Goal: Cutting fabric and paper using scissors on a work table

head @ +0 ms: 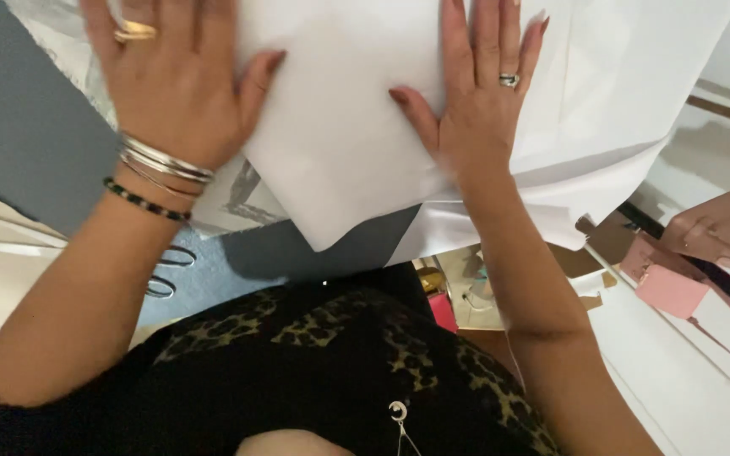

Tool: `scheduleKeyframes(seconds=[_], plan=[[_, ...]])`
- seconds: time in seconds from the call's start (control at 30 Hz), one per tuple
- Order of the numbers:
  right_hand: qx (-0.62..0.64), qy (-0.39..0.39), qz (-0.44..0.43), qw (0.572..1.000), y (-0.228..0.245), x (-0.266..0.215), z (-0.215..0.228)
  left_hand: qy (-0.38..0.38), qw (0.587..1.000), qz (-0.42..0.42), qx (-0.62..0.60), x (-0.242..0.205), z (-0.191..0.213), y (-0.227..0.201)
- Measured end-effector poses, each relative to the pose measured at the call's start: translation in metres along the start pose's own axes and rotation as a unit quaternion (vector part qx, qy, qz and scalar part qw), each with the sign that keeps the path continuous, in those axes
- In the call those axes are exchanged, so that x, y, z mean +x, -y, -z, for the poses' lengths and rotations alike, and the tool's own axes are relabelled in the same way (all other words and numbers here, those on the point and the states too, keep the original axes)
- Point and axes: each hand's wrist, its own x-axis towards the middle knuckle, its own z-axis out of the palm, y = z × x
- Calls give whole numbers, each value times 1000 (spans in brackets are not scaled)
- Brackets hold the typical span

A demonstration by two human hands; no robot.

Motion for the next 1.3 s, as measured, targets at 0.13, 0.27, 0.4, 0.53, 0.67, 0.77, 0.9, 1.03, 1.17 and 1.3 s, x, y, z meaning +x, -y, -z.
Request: scheduleKeyframes(seconds=[0.13,0.27,0.4,0.53,0.67,0.77,0.9,1.03,1.17,1.3], plan=[[38,-17,5,999,-1,4,-5,253,960,-6,-120,-28,-2,-59],[40,-81,35,995,-5,0,-10,188,973,-133,-14,-92,-10,-81],[40,-98,26,994,6,2,-4,152,977,-138,-52,-121,6,-82],[82,-203,62,974,33,2,11,11,987,14,-158,-103,31,-33],[152,-233,35,960,21,3,10,-114,859,399,-300,-66,36,39],[158,-302,-34,939,-23,14,2,-164,801,411,-402,-29,-14,120],[133,-266,-145,944,-58,20,5,-123,859,443,-226,18,2,142],[142,-225,-150,952,-67,32,14,-108,903,345,-233,34,20,140],[131,-222,-150,954,-68,35,7,-118,821,448,-334,49,36,124],[161,-230,-160,947,-70,33,12,-190,961,197,-30,20,38,145]])
